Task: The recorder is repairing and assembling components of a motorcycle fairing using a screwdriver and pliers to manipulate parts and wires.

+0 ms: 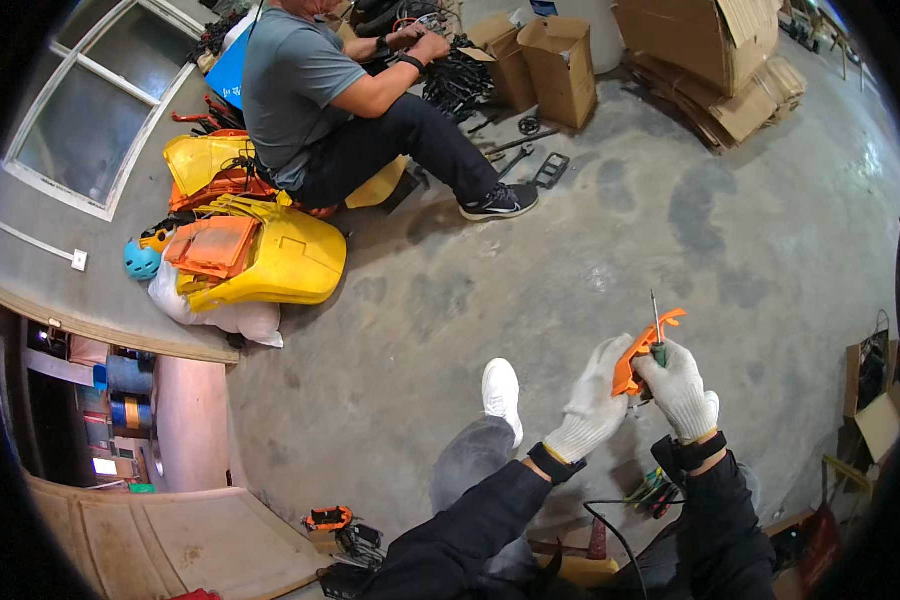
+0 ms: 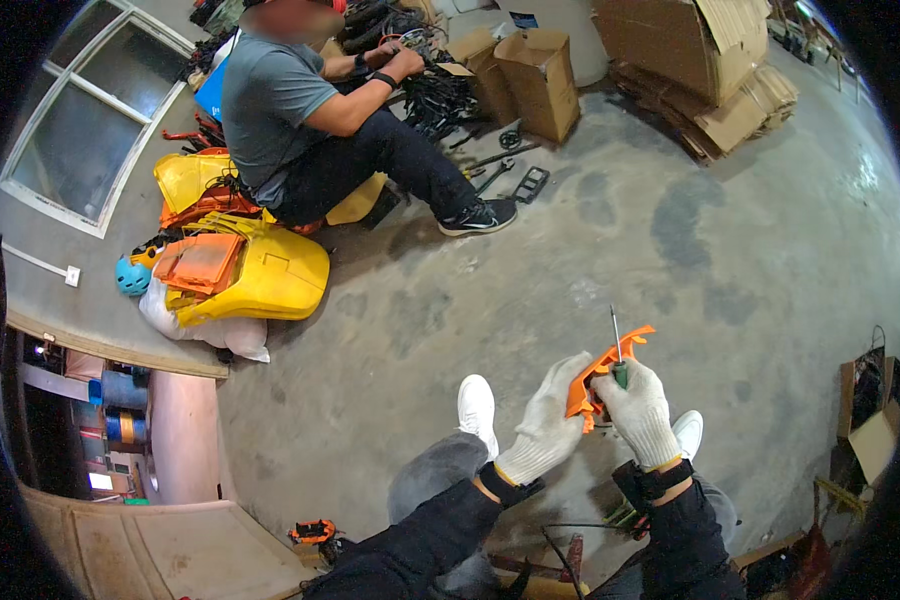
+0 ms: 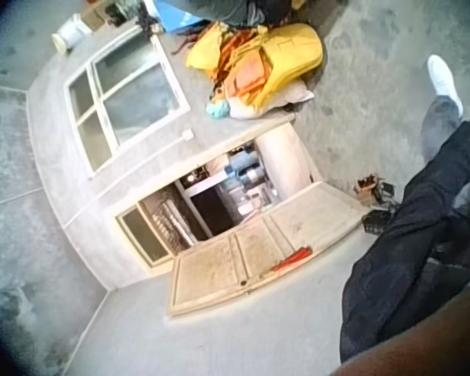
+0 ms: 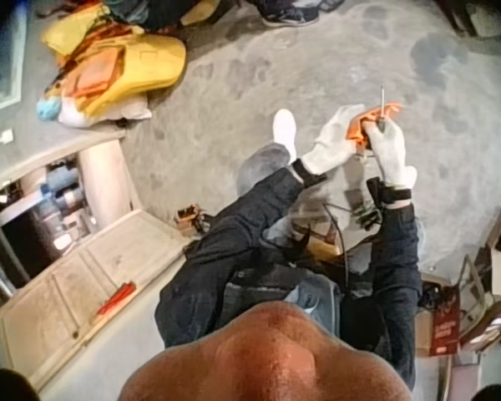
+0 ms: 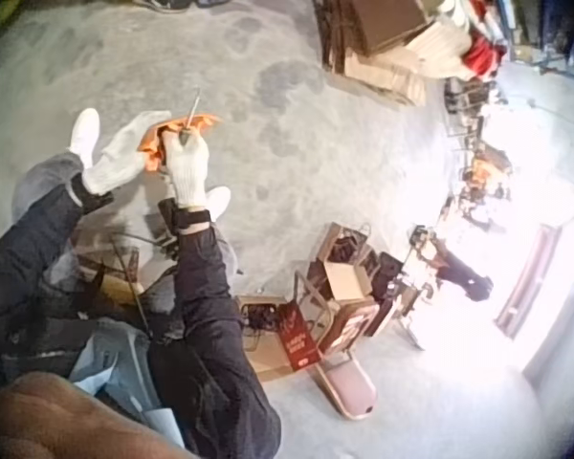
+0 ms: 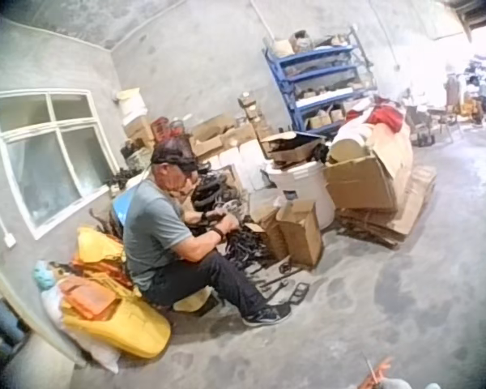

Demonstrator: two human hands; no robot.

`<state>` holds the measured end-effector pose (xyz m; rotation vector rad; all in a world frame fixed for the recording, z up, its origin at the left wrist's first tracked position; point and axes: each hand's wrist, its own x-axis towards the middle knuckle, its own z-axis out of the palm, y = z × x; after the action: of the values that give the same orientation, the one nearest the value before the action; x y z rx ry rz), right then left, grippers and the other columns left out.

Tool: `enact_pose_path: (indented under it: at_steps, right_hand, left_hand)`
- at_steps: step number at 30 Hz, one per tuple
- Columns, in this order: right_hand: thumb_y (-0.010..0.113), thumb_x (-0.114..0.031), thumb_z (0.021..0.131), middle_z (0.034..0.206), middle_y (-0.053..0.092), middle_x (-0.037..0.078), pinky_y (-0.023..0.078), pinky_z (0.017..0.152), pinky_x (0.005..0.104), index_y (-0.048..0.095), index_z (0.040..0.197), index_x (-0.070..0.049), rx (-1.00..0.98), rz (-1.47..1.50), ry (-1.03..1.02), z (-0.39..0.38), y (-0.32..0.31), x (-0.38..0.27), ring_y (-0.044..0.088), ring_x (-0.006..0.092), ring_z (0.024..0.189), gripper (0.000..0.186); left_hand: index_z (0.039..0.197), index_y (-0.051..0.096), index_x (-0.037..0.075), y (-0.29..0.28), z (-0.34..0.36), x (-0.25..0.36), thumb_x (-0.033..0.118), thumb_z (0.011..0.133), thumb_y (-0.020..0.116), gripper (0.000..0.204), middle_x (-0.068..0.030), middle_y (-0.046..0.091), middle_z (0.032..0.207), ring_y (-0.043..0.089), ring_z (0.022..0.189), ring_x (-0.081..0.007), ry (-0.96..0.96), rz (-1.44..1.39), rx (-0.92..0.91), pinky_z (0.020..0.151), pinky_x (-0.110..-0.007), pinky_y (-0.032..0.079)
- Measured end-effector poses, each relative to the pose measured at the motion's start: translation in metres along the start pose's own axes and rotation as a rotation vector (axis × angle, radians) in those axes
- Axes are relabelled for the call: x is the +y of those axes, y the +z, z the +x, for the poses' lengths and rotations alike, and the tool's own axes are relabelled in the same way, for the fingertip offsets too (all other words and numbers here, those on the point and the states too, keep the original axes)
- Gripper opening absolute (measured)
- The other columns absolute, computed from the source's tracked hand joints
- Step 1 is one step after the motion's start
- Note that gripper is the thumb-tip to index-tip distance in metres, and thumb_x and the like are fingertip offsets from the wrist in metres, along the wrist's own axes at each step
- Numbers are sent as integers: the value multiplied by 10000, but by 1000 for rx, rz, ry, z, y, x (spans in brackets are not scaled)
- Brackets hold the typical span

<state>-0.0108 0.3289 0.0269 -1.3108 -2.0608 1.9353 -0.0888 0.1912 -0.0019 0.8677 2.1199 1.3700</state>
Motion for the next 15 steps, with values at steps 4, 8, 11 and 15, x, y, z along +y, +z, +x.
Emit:
enact_pose_path:
  at_steps: [4, 8, 11, 15]
  right_hand:
    - [732, -187, 908, 810, 720, 71, 545, 679, 325, 685, 1042, 41, -21, 11, -30, -1, -2, 1, 668, 135, 705, 268]
    - [722, -184, 906, 815, 723, 80, 545, 714, 334, 688, 1042, 35, 7, -33, -58, 1, -2, 3, 679, 151, 738, 260]
    - [714, -192, 901, 831, 728, 98, 545, 738, 342, 691, 1048, 33, 24, -94, -65, 2, -3, 5, 690, 169, 765, 269]
    - [703, -204, 903, 842, 730, 118, 545, 740, 348, 692, 1056, 38, 6, -85, -112, 1, -4, 2, 697, 188, 769, 286]
  left_hand:
    - [1480, 503, 40, -1, 0, 0, -105, 796, 661, 716, -214, 544, 1470, 565, 1342, -413, 1, 42, 5, 1118, -423, 489]
    - [1485, 496, 32, -1, 0, -1, -75, 807, 688, 713, -223, 540, 1475, 550, 1366, -412, 7, 60, -16, 1150, -429, 470]
    - [1486, 495, 36, 0, 0, -3, -74, 808, 688, 713, -220, 536, 1480, 551, 1366, -409, 7, 70, -19, 1146, -427, 474]
    - [1487, 496, 44, 0, 0, -3, -77, 808, 687, 716, -212, 534, 1483, 551, 1368, -404, 3, 73, -25, 1142, -423, 480]
